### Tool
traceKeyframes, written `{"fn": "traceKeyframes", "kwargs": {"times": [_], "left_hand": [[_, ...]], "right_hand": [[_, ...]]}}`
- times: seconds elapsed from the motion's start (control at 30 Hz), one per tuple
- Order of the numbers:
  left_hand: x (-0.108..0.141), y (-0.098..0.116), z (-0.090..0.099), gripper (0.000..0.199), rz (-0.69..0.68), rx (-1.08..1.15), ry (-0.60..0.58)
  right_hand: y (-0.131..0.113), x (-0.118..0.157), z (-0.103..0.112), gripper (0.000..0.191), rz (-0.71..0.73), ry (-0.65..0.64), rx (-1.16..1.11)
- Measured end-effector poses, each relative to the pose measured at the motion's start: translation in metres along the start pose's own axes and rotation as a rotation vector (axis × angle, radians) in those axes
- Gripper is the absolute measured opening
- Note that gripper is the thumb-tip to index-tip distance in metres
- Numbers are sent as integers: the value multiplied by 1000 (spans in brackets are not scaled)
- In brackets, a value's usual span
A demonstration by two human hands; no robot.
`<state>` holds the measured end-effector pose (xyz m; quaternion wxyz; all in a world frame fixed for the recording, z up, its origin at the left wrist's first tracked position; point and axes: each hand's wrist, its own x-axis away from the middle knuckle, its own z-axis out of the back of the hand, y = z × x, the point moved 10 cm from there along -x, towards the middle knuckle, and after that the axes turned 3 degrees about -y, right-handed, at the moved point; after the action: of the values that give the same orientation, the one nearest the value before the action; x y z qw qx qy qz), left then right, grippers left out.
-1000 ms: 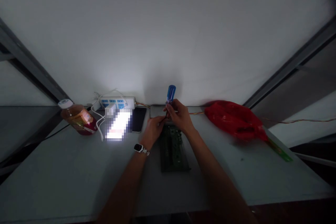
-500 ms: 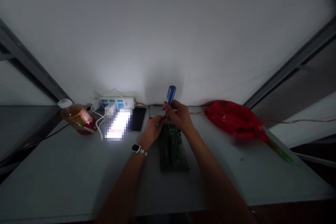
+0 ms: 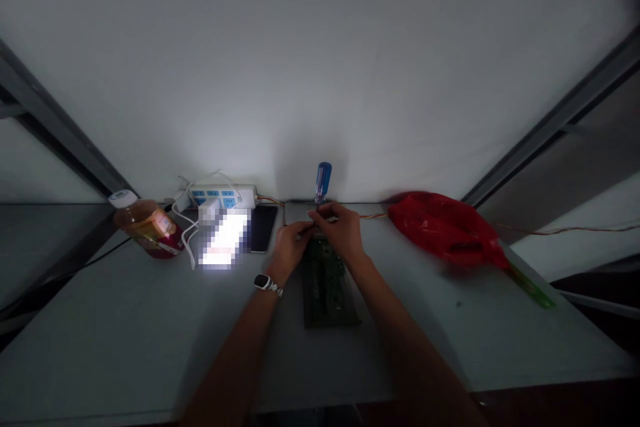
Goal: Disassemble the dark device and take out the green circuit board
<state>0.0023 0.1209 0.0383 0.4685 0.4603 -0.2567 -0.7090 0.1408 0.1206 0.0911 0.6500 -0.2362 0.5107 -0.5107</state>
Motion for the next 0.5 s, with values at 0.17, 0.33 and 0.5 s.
{"fn": "traceKeyframes", "kwargs": {"times": [0.17,0.33,0.5], "left_hand": [[0,-6,0,15,63,-9,5],[2,-4,-11,23,-10,40,-124],[2,-8,-11,25,-9,52,-149]], "right_hand": [[-7,-1,-6,13,47,-70,30],[-10,-2,-10,14,98,-157,72],[-7,1,-16,19,103,-246,75]]}}
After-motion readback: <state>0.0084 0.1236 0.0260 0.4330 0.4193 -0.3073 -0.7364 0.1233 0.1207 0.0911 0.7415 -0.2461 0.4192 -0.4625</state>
